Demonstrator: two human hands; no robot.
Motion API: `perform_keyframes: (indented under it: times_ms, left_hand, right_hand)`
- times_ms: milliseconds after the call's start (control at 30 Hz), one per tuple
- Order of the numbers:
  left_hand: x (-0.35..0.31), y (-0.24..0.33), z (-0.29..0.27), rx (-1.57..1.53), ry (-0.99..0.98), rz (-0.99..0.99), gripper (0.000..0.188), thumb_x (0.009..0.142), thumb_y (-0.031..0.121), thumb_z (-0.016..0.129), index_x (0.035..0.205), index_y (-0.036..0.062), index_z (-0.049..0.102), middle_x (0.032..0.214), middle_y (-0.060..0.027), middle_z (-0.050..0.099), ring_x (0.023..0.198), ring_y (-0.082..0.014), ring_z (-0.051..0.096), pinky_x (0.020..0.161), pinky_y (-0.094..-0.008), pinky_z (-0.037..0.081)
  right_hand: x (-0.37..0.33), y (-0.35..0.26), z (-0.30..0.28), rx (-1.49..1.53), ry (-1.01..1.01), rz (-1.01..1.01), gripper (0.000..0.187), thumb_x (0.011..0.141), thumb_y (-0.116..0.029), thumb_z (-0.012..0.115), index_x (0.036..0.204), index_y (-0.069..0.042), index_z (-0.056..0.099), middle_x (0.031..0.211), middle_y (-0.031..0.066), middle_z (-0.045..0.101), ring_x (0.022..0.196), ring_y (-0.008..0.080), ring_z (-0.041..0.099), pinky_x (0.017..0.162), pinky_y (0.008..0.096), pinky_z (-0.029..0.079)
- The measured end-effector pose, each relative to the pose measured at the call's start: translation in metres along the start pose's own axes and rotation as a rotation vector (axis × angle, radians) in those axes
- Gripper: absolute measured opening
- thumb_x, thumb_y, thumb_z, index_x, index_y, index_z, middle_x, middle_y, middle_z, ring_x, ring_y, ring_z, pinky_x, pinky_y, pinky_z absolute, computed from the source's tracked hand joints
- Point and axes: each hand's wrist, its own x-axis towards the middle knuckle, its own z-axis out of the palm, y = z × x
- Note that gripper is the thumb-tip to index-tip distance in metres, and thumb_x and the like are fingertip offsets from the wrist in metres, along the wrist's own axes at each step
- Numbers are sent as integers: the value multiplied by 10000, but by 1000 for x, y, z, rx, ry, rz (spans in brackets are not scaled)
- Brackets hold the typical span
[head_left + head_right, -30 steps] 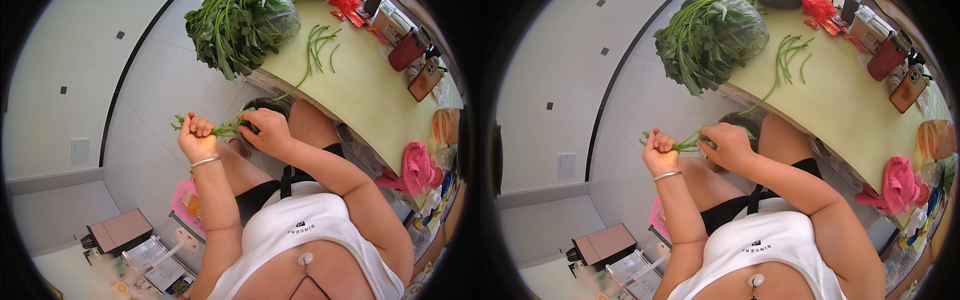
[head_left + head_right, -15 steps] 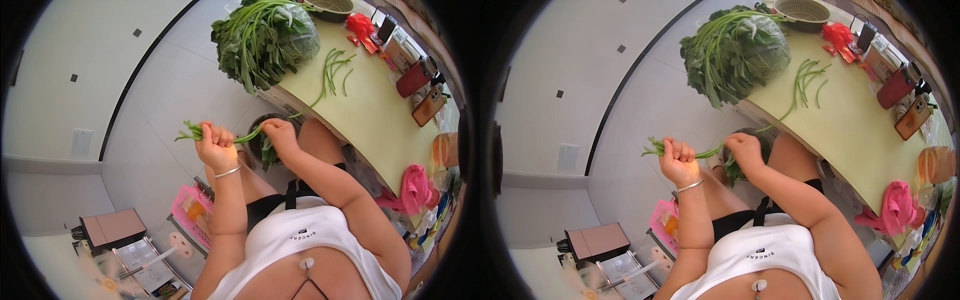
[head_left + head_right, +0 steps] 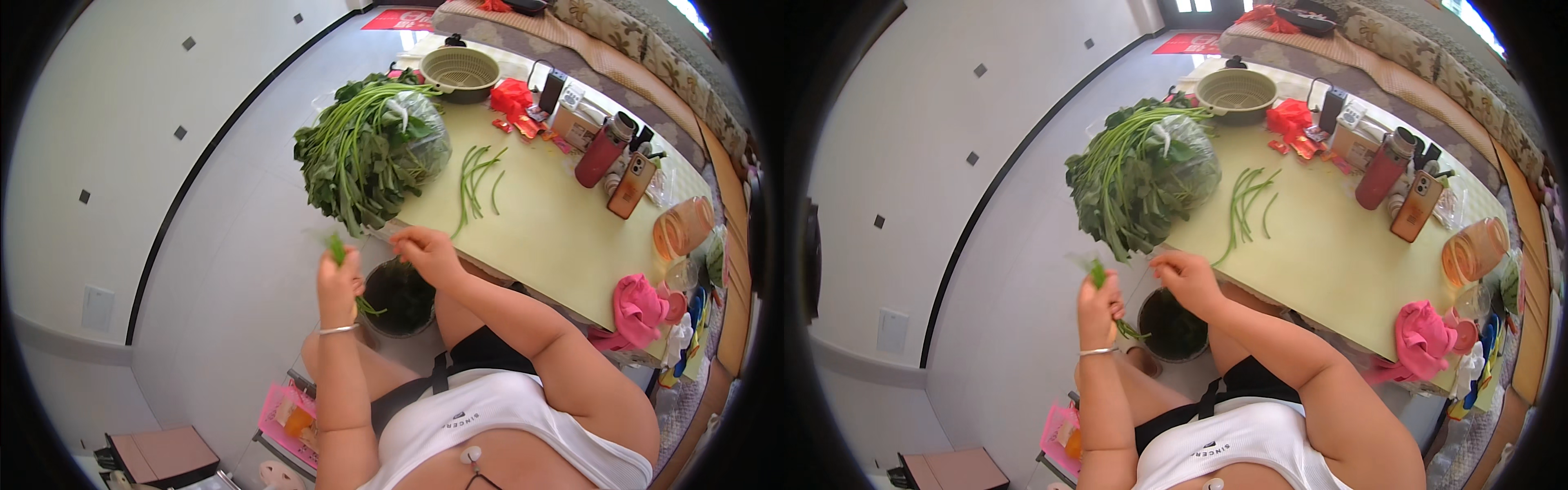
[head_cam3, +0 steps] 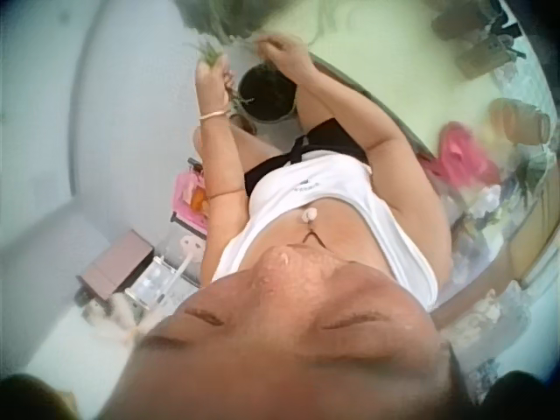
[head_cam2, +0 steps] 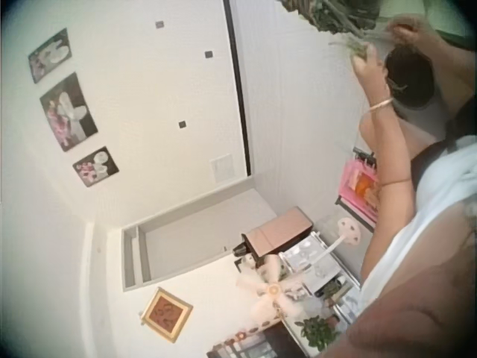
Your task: The person picks leaves off green vegetable stems by hand, places the stems on the table, and puts the leaves into a small bucket.
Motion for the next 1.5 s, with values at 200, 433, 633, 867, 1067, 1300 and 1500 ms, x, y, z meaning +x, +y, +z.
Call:
perform_keyframes:
  times_ms: [200,433,633,867,1067,1300,1500]
  left_hand:
    - [66,-23,94,455,-397,44,173,828,78,565,987,23,522,705,-41,509,492,-87,425,436,-240,342]
    - [132,-52,222,1147,-362,423,260,782,163,640,967,-15,598,860,-216,644,797,-344,641,709,-415,513]
    - [130,12,243,1260,-172,867,185,782,193,639,812,11,650,885,-199,650,847,-372,622,762,-447,493]
    - [237,93,187,1869,334,1001,134,740,167,627,803,69,695,858,-109,668,886,-317,605,735,-444,501]
    - [261,106,182,2043,166,672,179,758,205,649,861,71,708,978,-134,683,979,-341,628,809,-443,520]
    - [254,110,181,2012,158,489,284,770,216,639,1018,79,662,1055,-154,665,1002,-341,625,847,-450,498]
    - [267,134,138,1773,192,578,295,774,284,621,918,32,671,968,-207,667,951,-374,625,793,-426,497]
  right_hand:
    - [-11,-28,-80,323,496,-94,156,906,-62,526,975,-1,652,695,15,563,580,59,475,525,207,384]
    - [-36,5,-152,345,686,-65,123,909,-48,509,928,-15,626,638,-12,504,527,54,426,468,205,323]
    - [-52,37,-164,120,582,25,125,900,-44,510,929,-23,631,671,-15,521,574,48,451,518,194,363]
    - [-42,35,-163,-141,501,12,119,885,-23,528,886,-12,646,646,-13,535,581,54,473,537,212,377]
    - [-41,37,-164,-135,519,4,106,868,-38,558,880,-6,658,617,32,536,548,87,466,513,249,373]
    - [-41,36,-166,-174,521,-7,104,855,-45,563,875,-13,660,637,66,565,543,122,494,520,267,389]
    - [-41,34,-160,-217,512,-36,104,844,-48,565,868,-23,663,643,73,576,548,134,510,528,271,400]
